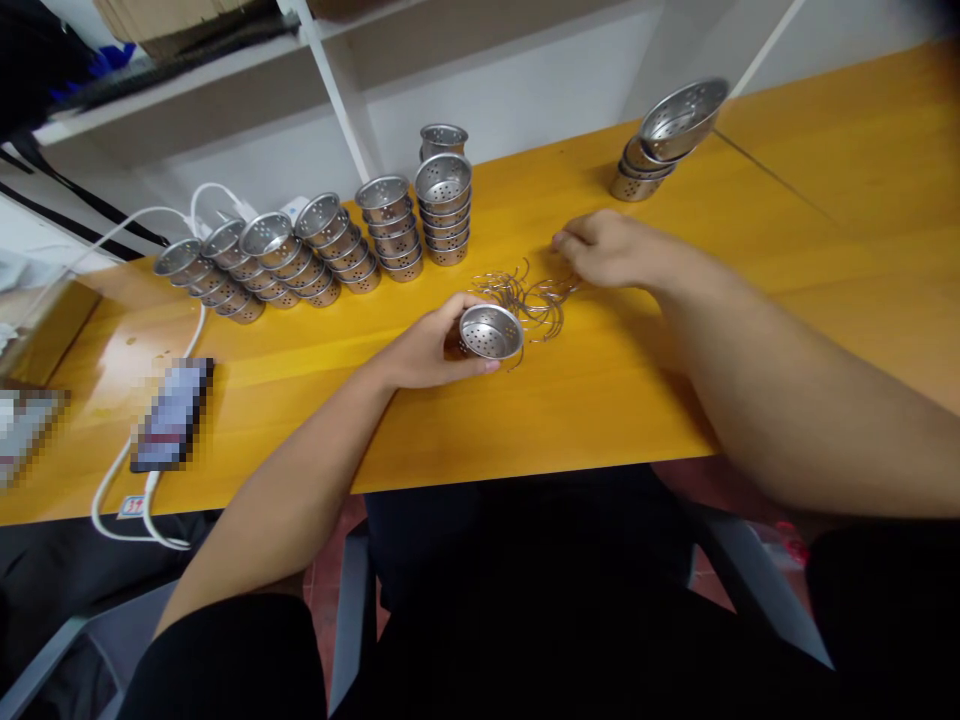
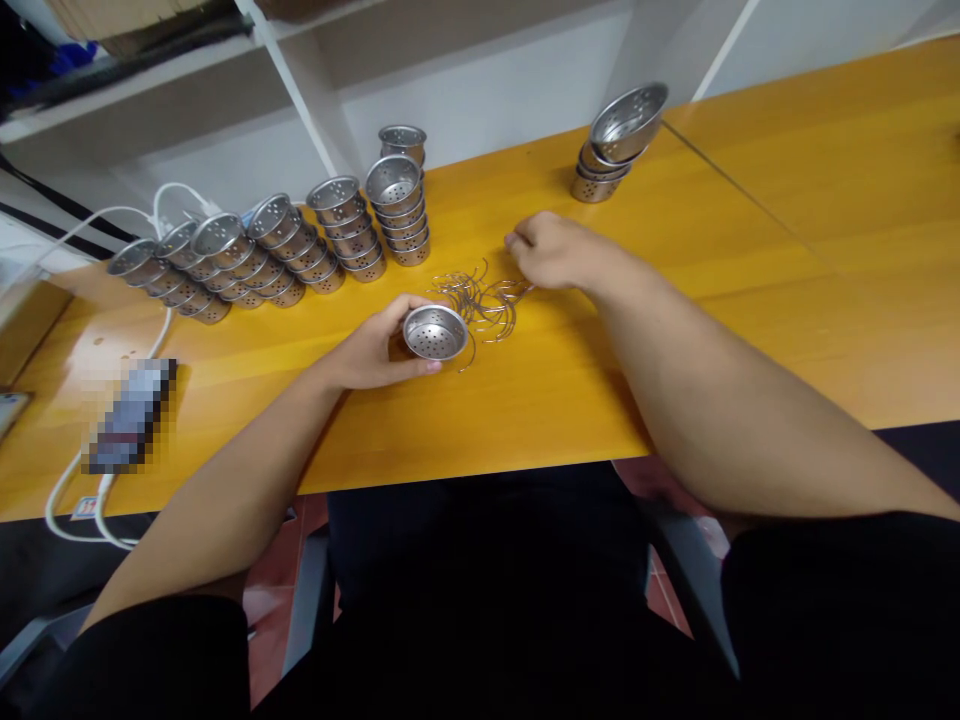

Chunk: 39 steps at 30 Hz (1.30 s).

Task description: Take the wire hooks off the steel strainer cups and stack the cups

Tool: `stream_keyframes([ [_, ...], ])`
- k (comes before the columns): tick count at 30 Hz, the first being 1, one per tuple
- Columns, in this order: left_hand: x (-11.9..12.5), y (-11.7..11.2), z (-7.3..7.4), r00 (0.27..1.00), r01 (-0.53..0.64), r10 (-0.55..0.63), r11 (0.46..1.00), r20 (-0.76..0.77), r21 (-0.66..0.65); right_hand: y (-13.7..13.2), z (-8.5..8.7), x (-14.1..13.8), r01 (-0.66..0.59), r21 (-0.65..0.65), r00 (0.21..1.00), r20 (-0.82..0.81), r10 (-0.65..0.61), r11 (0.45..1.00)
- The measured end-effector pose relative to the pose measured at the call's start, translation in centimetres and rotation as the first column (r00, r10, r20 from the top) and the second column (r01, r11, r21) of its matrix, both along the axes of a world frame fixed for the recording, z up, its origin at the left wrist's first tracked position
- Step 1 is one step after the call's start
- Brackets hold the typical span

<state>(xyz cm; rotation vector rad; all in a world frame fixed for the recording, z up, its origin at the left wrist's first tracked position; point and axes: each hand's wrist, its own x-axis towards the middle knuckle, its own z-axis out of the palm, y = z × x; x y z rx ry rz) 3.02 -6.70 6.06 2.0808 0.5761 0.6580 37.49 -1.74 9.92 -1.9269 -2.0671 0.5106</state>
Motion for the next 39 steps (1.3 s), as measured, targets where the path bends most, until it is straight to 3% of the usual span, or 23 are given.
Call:
stream_keyframes([
  [2, -0.6, 0.7, -0.4, 0.998, -0.038, 0.036, 0.999, 0.060, 0.032, 0.3, -0.9, -0.4, -0.071, 0.082, 0.980, -0.178, 0.085, 0.994],
  [4, -1.3, 1.5, -0.9, 0.993, -0.081, 0.077, 0.996, 0.086, 0.046, 0.9, -2.2, -0.7, -0.140, 0.222, 0.953, -0.236, 0.192, 0.965],
  [7, -1.8, 2.4, -1.7, 0.985, -0.142, 0.137, 0.989, 0.108, 0.036, 1.7, -4.2, -1.4, -0.296, 0.371, 0.913, -0.162, 0.375, 0.880],
  [11, -1.9, 3.3, -2.5, 0.969, -0.215, 0.208, 0.976, 0.133, 0.041, 2.0, -5.7, -2.8, -0.510, 0.345, 0.819, -0.084, 0.567, 0.788],
  [16, -2.4, 4.1, -2.8, 0.955, -0.273, 0.267, 0.962, 0.133, 0.031, 0.2, -4.9, -3.7, -0.567, 0.330, 0.773, -0.104, 0.626, 0.755],
  [20, -2.5, 4.3, -3.1, 0.939, -0.317, 0.309, 0.948, 0.152, 0.028, -1.8, -3.9, -4.3, -0.442, 0.448, 0.803, -0.187, 0.565, 0.777],
  [26, -2.3, 4.3, -3.6, 0.960, -0.230, 0.235, 0.972, 0.154, -0.053, -2.9, -3.4, -5.2, -0.533, 0.563, 0.644, -0.214, 0.734, 0.632],
  [28, -2.4, 4.3, -3.6, 0.958, -0.243, 0.247, 0.969, 0.147, -0.047, -2.1, -3.6, -4.3, -0.485, 0.576, 0.696, -0.201, 0.689, 0.658],
  [33, -2.9, 4.2, -3.2, 0.938, -0.338, 0.341, 0.939, 0.061, -0.060, 2.2, -5.2, -0.7, -0.285, 0.478, 0.898, -0.172, 0.406, 0.831],
  [36, -2.8, 4.2, -3.1, 0.930, -0.355, 0.361, 0.931, 0.073, -0.083, 4.6, -5.9, -0.4, -0.263, 0.409, 0.938, -0.105, 0.331, 0.874],
  [39, -2.6, 4.2, -3.1, 0.921, -0.374, 0.380, 0.924, 0.083, -0.083, 5.9, -4.5, -1.1, -0.348, 0.310, 0.933, 0.016, 0.361, 0.885],
])
